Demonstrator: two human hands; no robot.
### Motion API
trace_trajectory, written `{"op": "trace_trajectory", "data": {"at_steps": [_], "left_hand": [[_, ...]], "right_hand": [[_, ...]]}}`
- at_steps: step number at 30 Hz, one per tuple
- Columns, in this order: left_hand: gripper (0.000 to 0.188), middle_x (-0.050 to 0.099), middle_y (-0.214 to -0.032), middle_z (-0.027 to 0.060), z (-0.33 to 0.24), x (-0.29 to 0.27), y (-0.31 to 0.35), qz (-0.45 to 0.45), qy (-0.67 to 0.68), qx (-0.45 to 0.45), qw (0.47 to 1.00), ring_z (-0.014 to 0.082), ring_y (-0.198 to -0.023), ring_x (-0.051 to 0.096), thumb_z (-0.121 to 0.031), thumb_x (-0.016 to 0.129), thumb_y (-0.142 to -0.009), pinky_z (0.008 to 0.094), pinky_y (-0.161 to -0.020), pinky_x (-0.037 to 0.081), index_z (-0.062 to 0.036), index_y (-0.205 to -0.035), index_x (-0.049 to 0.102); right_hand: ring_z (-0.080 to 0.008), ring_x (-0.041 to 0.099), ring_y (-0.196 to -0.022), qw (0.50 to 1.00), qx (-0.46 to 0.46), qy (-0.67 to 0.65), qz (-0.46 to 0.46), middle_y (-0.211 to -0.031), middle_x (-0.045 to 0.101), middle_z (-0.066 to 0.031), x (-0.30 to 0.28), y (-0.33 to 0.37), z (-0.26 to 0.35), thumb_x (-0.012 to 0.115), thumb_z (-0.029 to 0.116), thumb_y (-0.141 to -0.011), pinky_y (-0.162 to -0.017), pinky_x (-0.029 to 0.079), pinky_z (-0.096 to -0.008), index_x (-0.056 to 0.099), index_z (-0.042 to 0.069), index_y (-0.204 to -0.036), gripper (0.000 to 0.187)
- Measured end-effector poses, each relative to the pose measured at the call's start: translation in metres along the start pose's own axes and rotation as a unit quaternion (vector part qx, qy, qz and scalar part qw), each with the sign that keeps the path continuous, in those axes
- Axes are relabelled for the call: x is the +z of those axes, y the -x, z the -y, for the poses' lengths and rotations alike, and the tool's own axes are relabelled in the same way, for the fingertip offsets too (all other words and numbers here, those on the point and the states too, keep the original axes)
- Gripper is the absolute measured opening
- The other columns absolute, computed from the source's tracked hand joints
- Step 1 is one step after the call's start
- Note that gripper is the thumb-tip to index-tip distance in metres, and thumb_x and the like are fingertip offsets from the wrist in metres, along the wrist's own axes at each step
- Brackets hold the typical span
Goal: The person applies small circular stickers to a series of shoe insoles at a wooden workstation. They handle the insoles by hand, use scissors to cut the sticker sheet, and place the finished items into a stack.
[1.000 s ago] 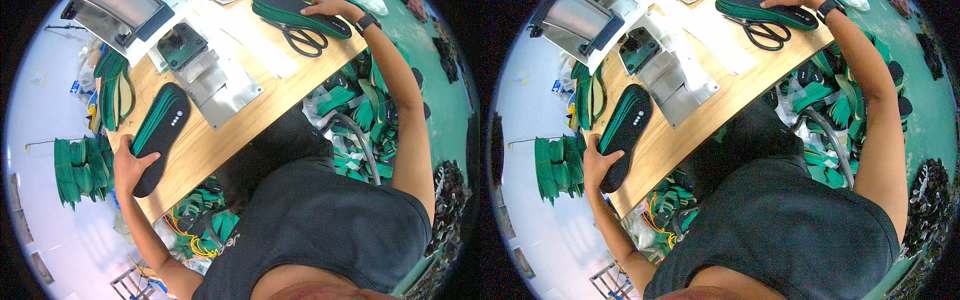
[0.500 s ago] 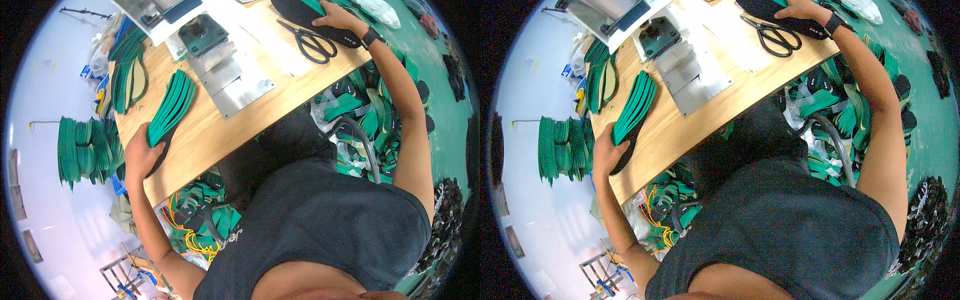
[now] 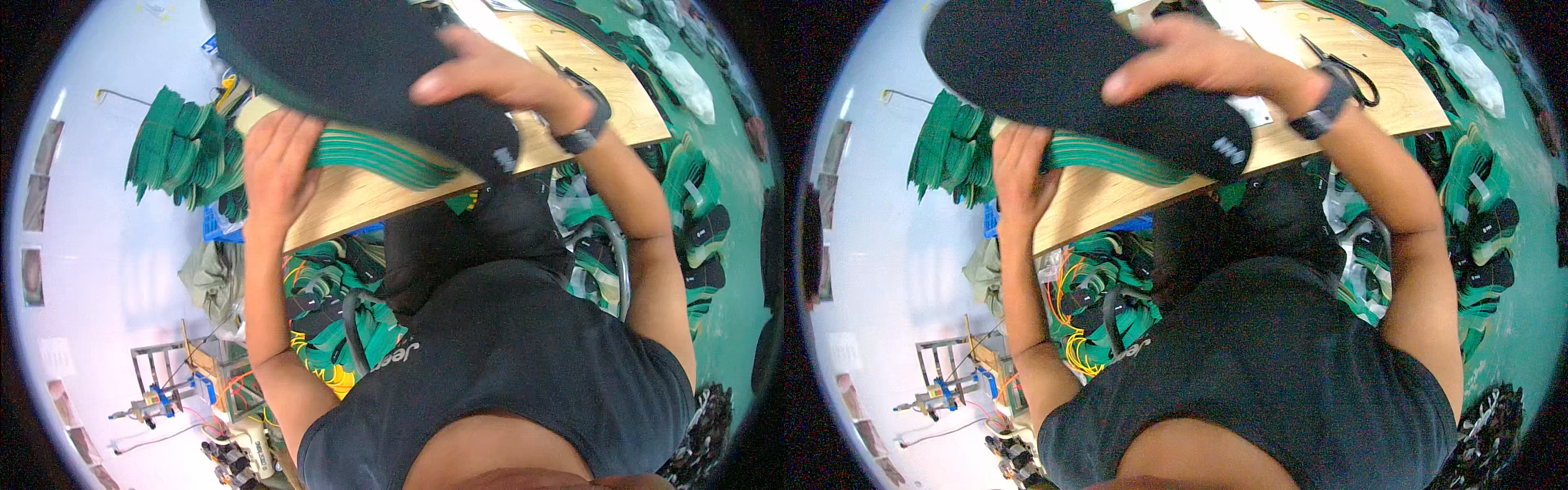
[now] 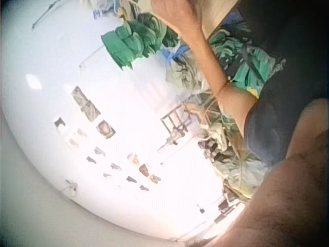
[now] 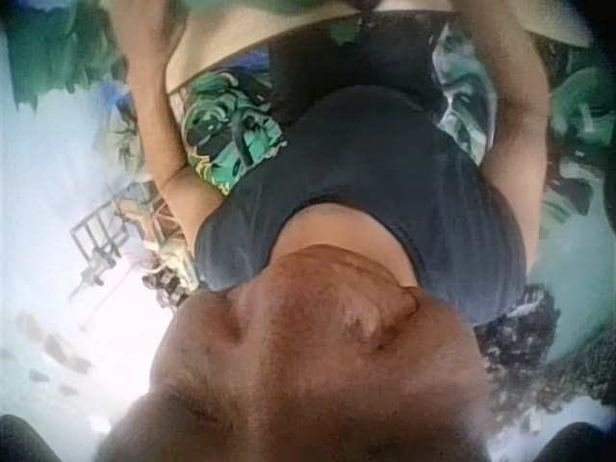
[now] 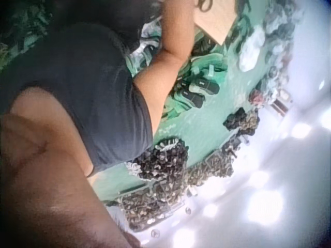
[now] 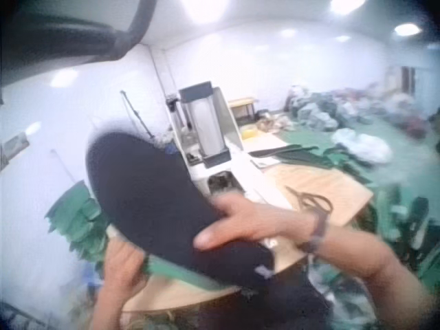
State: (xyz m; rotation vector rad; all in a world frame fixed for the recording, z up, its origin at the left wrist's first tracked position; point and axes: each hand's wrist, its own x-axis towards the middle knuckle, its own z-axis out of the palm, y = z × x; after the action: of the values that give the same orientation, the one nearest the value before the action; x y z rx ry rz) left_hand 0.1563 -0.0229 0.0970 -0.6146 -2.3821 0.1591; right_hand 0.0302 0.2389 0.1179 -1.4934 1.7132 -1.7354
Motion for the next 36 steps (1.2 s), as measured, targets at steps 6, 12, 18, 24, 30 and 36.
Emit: {"op": "trace_trajectory", "data": {"at_steps": [6, 12, 18, 24, 30, 36], "left_hand": [[0.045, 0.063, -0.098, 0.0137, 0.004, 0.025, 0.029, -0.134, 0.004, -0.015, 0.991, 0.0348, -0.094, 0.057, -0.003, 0.074, -0.055, 0.0414, -0.085, 0.043, -0.0038, -0.098, 0.062], [0.07, 0.045, -0.134, 0.0153, 0.027, 0.004, 0.103, -0.071, 0.303, -0.278, 0.909, 0.0306, -0.126, 0.04, -0.027, 0.075, -0.068, 0.0437, -0.108, 0.025, -0.0036, -0.128, 0.049], [0.119, 0.02, -0.151, 0.0183, 0.047, 0.041, 0.131, -0.056, 0.315, -0.292, 0.901, 0.0321, -0.141, 0.014, -0.069, 0.073, -0.052, 0.0468, -0.112, 0.014, -0.0052, -0.143, 0.03], [0.117, 0.024, -0.149, 0.0182, 0.034, 0.059, 0.105, -0.14, 0.44, -0.358, 0.812, 0.0296, -0.139, 0.021, -0.069, 0.07, -0.057, 0.0393, -0.112, 0.019, -0.0027, -0.143, 0.028], [0.116, 0.036, -0.141, 0.0196, 0.039, 0.063, 0.122, -0.131, 0.521, -0.313, 0.783, 0.0299, -0.131, 0.035, -0.065, 0.073, -0.06, 0.0405, -0.108, 0.027, 0.0007, -0.143, 0.025], [0.102, 0.026, -0.146, 0.0229, 0.023, 0.052, 0.114, -0.016, 0.291, -0.237, 0.927, 0.0388, -0.134, 0.027, -0.057, 0.077, -0.057, 0.0469, -0.109, 0.023, -0.0074, -0.138, 0.04]], "right_hand": [[-0.0156, 0.058, -0.099, 0.965, 0.087, -0.23, 0.089, -0.113, 0.06, -0.0093, 0.056, -0.027, -0.055, 0.072, 0.041, -0.076, -0.088, 0.046, -0.0273, 0.044, -0.001, -0.128, 0.072], [-0.0306, 0.057, -0.105, 0.97, 0.041, 0.174, 0.165, -0.115, 0.057, -0.0218, 0.066, -0.069, -0.051, 0.079, 0.038, -0.066, -0.091, 0.044, -0.0341, 0.033, -0.005, -0.133, 0.092], [-0.0383, 0.048, -0.114, 0.871, -0.033, 0.461, 0.166, -0.121, 0.05, -0.0261, 0.09, -0.067, -0.117, 0.082, 0.034, -0.057, -0.099, 0.037, -0.0399, 0.031, -0.01, -0.134, 0.102], [-0.0389, 0.046, -0.117, 0.867, -0.122, 0.455, 0.161, -0.124, 0.049, -0.0262, 0.089, -0.072, -0.116, 0.083, 0.035, -0.056, -0.101, 0.035, -0.0403, 0.029, -0.009, -0.135, 0.106], [-0.0397, 0.047, -0.115, 0.872, -0.12, 0.446, 0.163, -0.121, 0.051, -0.0277, 0.1, -0.086, -0.126, 0.084, 0.042, -0.055, -0.098, 0.039, -0.0411, 0.031, -0.011, -0.133, 0.109], [-0.0393, 0.053, -0.108, 0.877, -0.179, 0.425, 0.135, -0.114, 0.055, -0.0274, 0.107, -0.088, -0.135, 0.085, 0.04, -0.053, -0.094, 0.043, -0.0405, 0.033, -0.011, -0.131, 0.107]]}}
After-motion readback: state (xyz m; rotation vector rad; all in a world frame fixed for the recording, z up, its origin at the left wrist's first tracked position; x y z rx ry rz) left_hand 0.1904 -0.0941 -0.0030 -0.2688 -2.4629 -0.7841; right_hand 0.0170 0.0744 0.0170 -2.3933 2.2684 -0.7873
